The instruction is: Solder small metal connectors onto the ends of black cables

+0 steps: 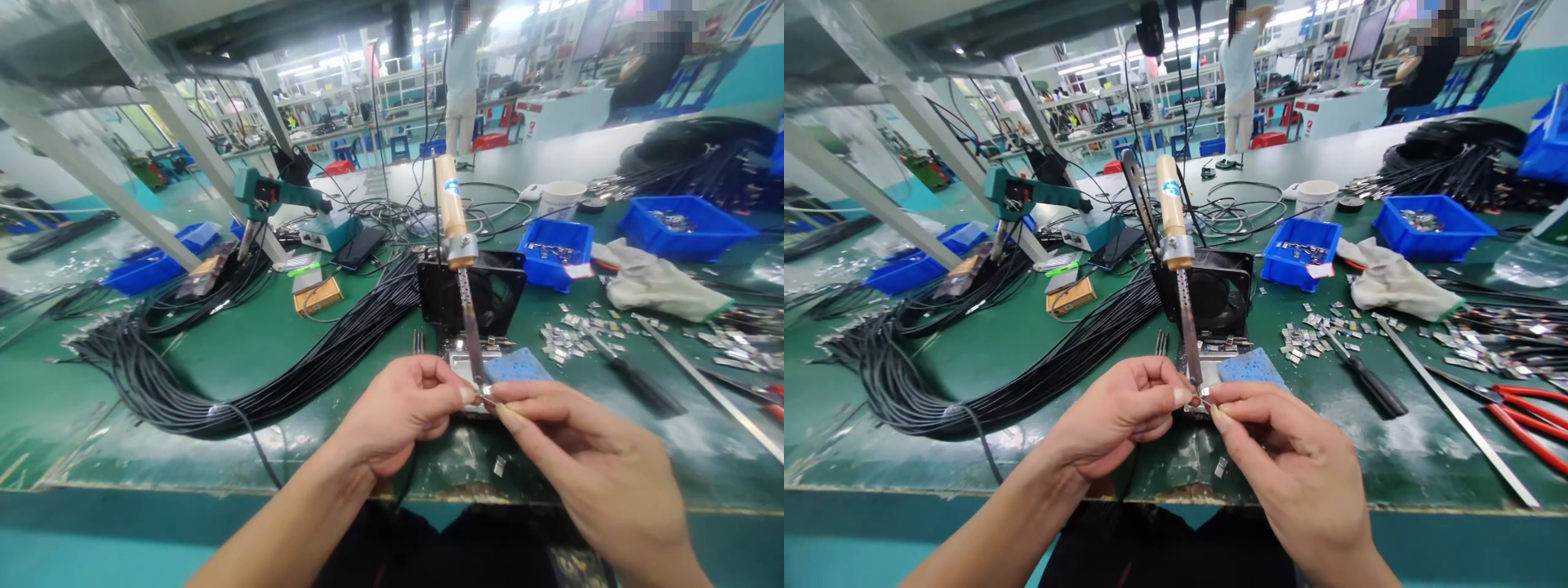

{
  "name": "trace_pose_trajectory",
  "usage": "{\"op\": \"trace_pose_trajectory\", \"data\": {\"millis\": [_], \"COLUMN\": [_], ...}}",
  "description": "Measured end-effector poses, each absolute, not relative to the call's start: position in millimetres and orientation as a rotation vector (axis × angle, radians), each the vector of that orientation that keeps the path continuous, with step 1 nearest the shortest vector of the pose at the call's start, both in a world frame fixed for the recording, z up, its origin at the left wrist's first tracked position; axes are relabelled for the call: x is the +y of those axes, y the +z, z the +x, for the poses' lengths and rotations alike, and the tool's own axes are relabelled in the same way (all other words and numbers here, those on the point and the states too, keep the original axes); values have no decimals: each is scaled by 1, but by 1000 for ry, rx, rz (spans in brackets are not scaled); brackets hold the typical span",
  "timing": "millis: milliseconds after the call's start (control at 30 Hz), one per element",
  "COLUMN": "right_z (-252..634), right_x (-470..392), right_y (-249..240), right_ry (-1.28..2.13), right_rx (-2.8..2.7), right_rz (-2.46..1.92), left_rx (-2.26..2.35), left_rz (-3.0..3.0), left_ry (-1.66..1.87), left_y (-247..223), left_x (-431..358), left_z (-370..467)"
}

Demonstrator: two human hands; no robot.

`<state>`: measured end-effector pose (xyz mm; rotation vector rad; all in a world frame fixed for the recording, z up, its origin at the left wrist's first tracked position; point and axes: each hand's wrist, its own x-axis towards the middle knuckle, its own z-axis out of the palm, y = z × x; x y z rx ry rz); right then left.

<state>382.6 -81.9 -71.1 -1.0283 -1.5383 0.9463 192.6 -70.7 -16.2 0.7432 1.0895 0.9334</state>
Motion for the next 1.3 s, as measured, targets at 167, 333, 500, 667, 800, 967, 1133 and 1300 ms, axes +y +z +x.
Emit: {"op": "trace_pose_trajectory", "data": {"millis": [167, 333, 500, 667, 800, 967, 1133, 1300], "right_z": [383, 384, 384, 383, 383, 385, 389, 393], "right_x": [-81, -82, -83, -82, -82, -86, -99, -112], "right_y": [-71, -72, -72, -72, -72, -70, -69, -65], "right_ry": [931, 954, 965, 965, 971, 900, 870, 864], "right_rx": [-1534, -1515, -1506, -1500, -1504, -1572, -1587, -1544], "right_rz": [-1030, -1033, -1027, -1035, -1020, -1012, -942, -1002], "left_rx": [1088, 1082, 1081, 1082, 1092, 1109, 1142, 1135], "left_rz": [748, 757, 766, 769, 766, 760, 784, 878], "left_ry": [930, 926, 924, 921, 919, 909, 904, 963], "left_y": [-16, -16, -16, -16, -16, -18, -21, -18], "left_x": [-70, -69, -69, -69, -69, -75, -95, -117], "left_z": [192, 192, 191, 191, 191, 191, 193, 196]}}
